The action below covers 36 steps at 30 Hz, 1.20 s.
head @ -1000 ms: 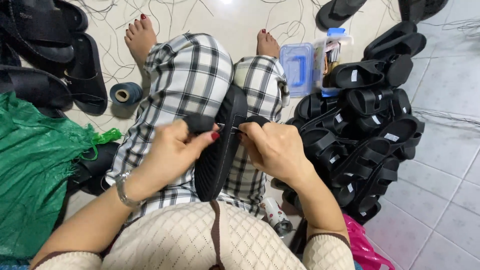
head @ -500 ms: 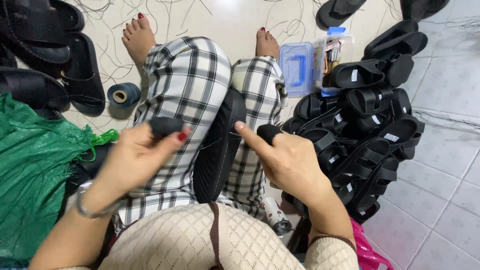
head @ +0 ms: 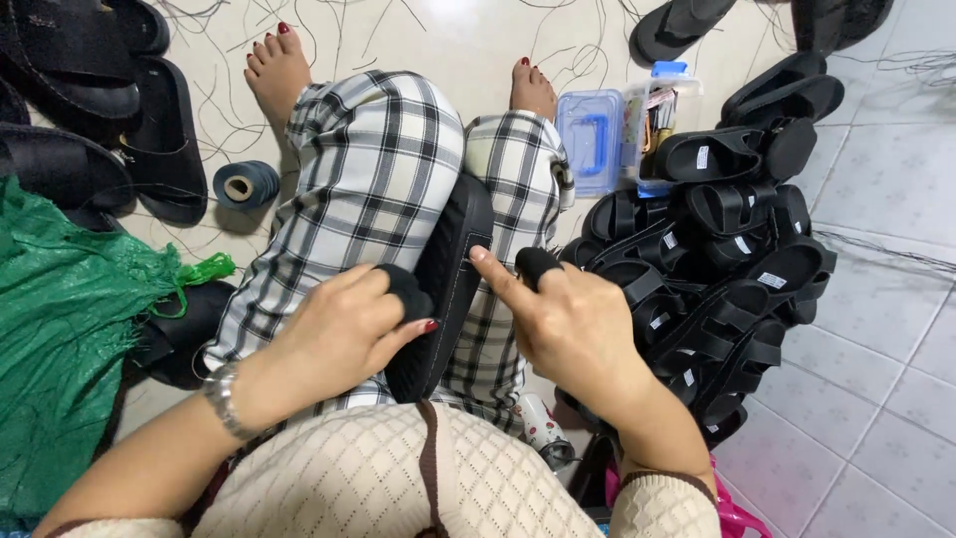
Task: Hand-sewing the straps and soles of black sandals using a needle and thread while sitting on the floor.
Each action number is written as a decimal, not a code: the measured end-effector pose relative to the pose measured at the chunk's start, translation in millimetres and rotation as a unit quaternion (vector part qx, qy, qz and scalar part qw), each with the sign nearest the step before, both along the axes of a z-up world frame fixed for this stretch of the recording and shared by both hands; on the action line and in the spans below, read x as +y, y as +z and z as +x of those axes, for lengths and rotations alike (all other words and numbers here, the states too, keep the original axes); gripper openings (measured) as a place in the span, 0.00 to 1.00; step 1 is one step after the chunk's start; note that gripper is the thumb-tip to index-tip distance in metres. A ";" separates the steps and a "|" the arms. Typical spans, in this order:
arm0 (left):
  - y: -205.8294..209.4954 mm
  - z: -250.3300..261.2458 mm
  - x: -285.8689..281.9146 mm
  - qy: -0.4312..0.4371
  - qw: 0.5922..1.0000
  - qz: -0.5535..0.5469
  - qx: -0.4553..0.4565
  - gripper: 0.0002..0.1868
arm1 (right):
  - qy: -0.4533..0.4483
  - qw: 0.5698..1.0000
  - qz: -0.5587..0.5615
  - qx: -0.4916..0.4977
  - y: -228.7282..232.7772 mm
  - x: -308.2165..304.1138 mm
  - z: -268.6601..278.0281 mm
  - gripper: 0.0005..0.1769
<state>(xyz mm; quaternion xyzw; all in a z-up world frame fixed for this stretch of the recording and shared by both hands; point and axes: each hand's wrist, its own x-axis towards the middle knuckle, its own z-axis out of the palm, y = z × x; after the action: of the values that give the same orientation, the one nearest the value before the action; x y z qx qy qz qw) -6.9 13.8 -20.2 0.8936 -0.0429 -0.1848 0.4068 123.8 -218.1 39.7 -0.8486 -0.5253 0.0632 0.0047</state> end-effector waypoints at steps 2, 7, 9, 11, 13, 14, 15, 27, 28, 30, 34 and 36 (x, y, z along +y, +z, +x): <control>-12.3 1.1 -4.5 -0.014 0.996 0.005 -0.087 0.25 | -0.003 1.000 -0.007 -0.030 3.8 8.1 -3.7 0.37; -17.6 7.7 -4.1 0.041 0.982 -0.049 -0.177 0.23 | 0.059 0.996 0.013 -0.071 -19.3 20.7 5.8 0.32; -19.9 3.0 -6.3 0.063 0.976 -0.059 -0.200 0.21 | 0.058 0.997 0.022 -0.043 -12.0 23.4 9.6 0.35; -5.7 1.2 -9.0 0.089 0.969 -0.068 -0.222 0.19 | 0.059 0.998 0.033 -0.014 -8.1 23.4 10.1 0.38; 24.4 1.3 -13.7 0.273 0.810 -0.518 -0.004 0.30 | 0.013 0.995 0.091 0.028 -8.2 19.8 7.3 0.24; 18.6 -0.2 -7.6 0.274 0.810 -0.519 -0.006 0.30 | 0.014 0.995 0.091 0.028 -13.6 16.0 6.3 0.24; 13.3 -3.4 -1.8 0.262 0.773 -0.577 0.011 0.18 | 0.007 0.992 0.112 0.049 -19.0 12.6 4.6 0.24; 25.6 27.0 -2.9 0.270 0.917 -0.289 0.058 0.12 | 0.008 0.992 0.112 0.053 -10.7 3.3 3.8 0.19; 30.4 31.2 -0.8 0.261 0.923 -0.281 0.028 0.11 | -0.011 0.997 0.056 0.055 2.2 3.4 0.5 0.24; 21.2 21.2 3.2 0.272 0.929 -0.250 -0.016 0.17 | -0.036 0.996 0.017 0.080 22.3 -3.2 -1.9 0.29; 14.9 6.8 -1.0 0.358 0.874 -0.320 -0.074 0.25 | -0.100 0.973 0.032 0.207 28.7 -32.7 7.6 0.24; 20.7 6.0 13.5 0.343 0.902 -0.257 -0.056 0.26 | -0.121 0.962 0.011 0.243 31.3 -49.1 3.3 0.21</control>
<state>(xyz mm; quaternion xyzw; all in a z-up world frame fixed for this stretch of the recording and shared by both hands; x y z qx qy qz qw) -0.9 27.3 0.6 0.7266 0.1979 0.0341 0.6571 127.0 -267.2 71.0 -0.8650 -0.4023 0.2605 0.1486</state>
